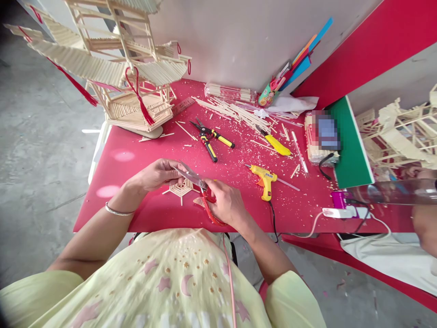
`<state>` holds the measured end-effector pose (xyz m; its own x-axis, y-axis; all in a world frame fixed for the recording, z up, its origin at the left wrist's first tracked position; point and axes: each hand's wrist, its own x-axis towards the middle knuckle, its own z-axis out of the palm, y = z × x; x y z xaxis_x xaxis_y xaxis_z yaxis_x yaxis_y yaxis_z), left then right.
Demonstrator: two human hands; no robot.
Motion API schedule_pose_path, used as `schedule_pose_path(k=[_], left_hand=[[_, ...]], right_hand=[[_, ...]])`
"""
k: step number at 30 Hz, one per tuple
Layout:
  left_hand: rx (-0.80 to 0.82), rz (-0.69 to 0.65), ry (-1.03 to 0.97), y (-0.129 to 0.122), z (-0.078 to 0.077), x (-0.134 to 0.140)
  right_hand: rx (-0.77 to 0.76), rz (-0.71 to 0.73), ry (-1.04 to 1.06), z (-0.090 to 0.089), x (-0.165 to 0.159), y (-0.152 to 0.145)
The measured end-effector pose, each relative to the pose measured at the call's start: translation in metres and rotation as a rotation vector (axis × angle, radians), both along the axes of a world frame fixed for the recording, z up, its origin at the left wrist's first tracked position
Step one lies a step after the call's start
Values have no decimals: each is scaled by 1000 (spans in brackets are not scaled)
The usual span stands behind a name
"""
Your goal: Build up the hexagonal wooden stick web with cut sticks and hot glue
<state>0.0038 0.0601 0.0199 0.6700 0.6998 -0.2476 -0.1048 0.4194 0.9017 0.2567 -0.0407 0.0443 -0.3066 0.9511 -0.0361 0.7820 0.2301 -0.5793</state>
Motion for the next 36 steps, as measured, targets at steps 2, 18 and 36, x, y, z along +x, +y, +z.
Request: schedule_pose_path(k=[2, 18, 36], left_hand=[[-1, -9, 20, 0, -1, 0], [-8, -4, 99, 2, -10, -2], [-411, 276, -291, -9, -13, 23]], right_hand=[[4, 8, -8, 0, 1, 0], [54, 52, -169, -1, 4, -1], [94, -22, -326, -2, 1, 5]])
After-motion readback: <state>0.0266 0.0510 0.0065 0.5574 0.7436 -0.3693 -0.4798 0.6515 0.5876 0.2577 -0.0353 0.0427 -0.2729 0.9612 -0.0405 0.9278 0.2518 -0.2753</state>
